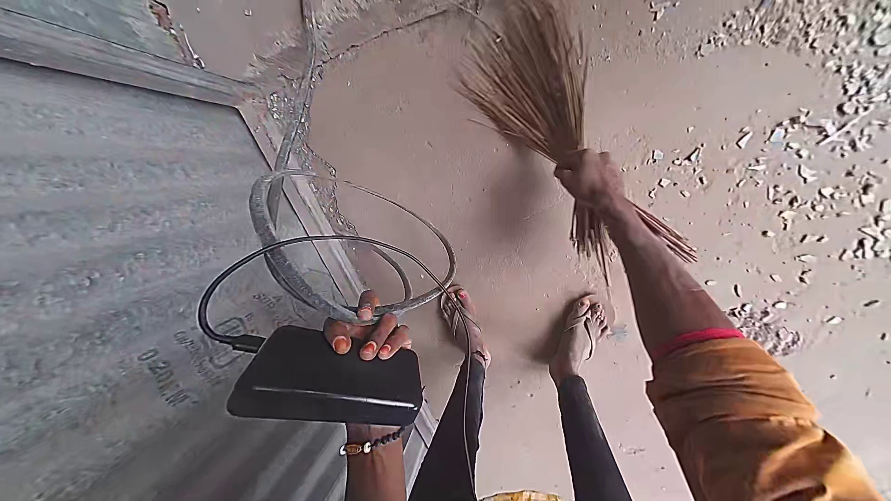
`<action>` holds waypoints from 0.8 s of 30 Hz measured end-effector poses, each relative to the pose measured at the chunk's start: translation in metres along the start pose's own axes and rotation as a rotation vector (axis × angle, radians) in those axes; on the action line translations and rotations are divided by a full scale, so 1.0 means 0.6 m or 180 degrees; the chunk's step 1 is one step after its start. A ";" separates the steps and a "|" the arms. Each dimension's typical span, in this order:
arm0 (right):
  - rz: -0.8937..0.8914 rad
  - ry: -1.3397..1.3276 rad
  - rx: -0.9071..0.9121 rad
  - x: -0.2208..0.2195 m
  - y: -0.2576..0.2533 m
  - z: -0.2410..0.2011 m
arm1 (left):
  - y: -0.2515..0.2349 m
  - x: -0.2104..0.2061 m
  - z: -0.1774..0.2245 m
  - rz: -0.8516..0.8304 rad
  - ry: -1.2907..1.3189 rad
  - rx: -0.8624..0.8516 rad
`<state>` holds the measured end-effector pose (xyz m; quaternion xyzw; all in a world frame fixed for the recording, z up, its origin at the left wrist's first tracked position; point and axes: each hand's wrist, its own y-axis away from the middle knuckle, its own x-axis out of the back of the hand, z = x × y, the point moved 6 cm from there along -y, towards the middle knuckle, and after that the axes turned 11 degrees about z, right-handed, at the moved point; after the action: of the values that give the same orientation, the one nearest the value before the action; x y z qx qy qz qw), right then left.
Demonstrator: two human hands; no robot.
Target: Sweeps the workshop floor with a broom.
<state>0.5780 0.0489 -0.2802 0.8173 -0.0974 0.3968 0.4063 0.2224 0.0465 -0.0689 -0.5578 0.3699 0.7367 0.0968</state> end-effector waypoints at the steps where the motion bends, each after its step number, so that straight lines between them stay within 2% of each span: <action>1: 0.0232 -0.0111 -0.0166 0.047 -0.002 0.076 | 0.008 0.004 -0.007 0.0450 0.0000 -0.0545; 2: 0.0454 -0.0237 -0.0366 0.097 0.007 0.147 | 0.015 0.009 -0.011 0.0856 -0.0058 -0.0960; 4: 0.0898 -0.0563 -0.0938 0.192 0.053 0.250 | 0.022 0.015 -0.014 0.1392 -0.0391 -0.1373; 6: 0.1178 -0.0838 -0.1511 0.257 0.126 0.284 | 0.025 0.020 -0.014 0.1724 -0.0735 -0.1455; 7: 0.1287 -0.0834 -0.1523 0.262 0.158 0.292 | 0.025 0.022 -0.014 0.1848 -0.0848 -0.1470; 9: 0.1387 -0.0748 -0.0856 0.217 0.216 0.280 | 0.024 0.024 -0.018 0.2099 -0.1117 -0.1470; 11: 0.1092 -0.0626 -0.0049 0.123 0.274 0.189 | 0.020 0.021 -0.025 0.2336 -0.1423 -0.1508; 14: -0.0578 -0.0099 0.0615 -0.051 0.335 0.022 | 0.004 -0.001 -0.046 0.2694 -0.2019 -0.1540; 16: -0.1087 0.0329 0.1037 -0.122 0.320 -0.014 | -0.003 -0.014 -0.061 0.2721 -0.2262 -0.1513; 17: -0.1024 0.0403 0.1041 -0.136 0.296 0.003 | -0.004 -0.015 -0.065 0.2606 -0.2273 -0.1451; 19: -0.0575 0.0303 0.0570 -0.106 0.242 0.096 | -0.003 -0.013 -0.070 0.2272 -0.2184 -0.1262; 21: 0.0094 0.0066 -0.0172 -0.019 0.207 0.234 | -0.002 -0.006 -0.077 0.2143 -0.2130 -0.1134; 24: 0.0861 -0.0354 -0.1344 0.145 0.234 0.416 | -0.003 0.003 -0.092 0.2606 -0.2485 -0.1196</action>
<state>0.7106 -0.2135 -0.2231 0.7145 -0.3088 0.3729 0.5051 0.2639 0.0110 -0.0770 -0.0653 0.3553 0.9175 -0.1667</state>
